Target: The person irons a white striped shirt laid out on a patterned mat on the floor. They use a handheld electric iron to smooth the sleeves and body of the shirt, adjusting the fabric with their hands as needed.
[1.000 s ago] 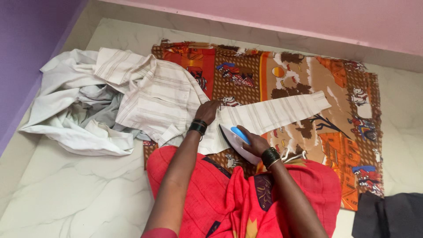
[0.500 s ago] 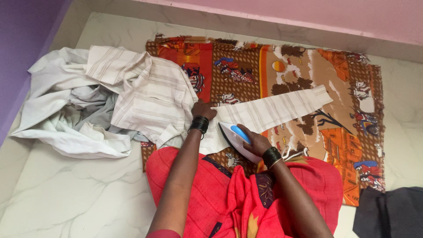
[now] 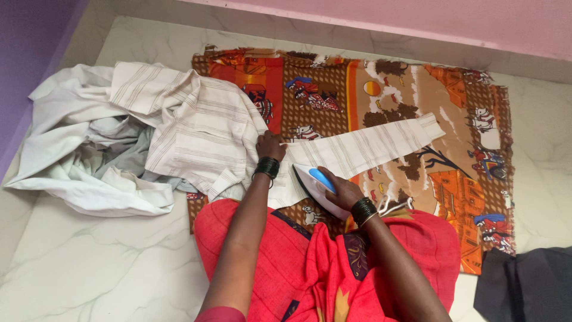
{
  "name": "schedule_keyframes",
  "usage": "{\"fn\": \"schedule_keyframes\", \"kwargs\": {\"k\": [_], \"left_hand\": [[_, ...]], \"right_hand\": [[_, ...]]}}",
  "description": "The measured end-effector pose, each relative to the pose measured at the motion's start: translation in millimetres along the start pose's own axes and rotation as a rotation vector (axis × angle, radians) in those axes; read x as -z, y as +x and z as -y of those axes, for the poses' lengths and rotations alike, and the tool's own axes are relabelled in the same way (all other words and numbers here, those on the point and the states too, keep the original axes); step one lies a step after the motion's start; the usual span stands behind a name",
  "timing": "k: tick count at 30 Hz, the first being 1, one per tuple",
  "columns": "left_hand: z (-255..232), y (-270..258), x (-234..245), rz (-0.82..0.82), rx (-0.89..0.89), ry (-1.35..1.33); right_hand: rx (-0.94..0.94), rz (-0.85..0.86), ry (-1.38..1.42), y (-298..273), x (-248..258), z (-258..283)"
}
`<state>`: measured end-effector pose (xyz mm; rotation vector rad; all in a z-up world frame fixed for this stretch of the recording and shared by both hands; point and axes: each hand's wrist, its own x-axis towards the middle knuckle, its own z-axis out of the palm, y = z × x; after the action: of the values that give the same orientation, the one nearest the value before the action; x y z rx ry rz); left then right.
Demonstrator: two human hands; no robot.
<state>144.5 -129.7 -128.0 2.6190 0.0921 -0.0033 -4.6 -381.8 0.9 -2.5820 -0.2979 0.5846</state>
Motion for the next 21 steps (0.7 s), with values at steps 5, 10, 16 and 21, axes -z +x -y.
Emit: {"fn": "schedule_keyframes", "kwargs": {"k": [5,10,16,21], "left_hand": [[16,15,-11,0.000,-0.053,-0.011],[23,15,-16,-0.025,-0.077,-0.042],[33,15,-18,-0.022,-0.116,-0.106],[19,2,15,-0.027,-0.220,-0.115]], "right_hand": [[0.225,-0.216,-0.068,8,-10,-1],[0.087,-0.139,-0.098,34,-22,8],[-0.105,-0.220,0.092,101,-49,16],[-0.147,-0.404,0.223,143,-76,23]]}}
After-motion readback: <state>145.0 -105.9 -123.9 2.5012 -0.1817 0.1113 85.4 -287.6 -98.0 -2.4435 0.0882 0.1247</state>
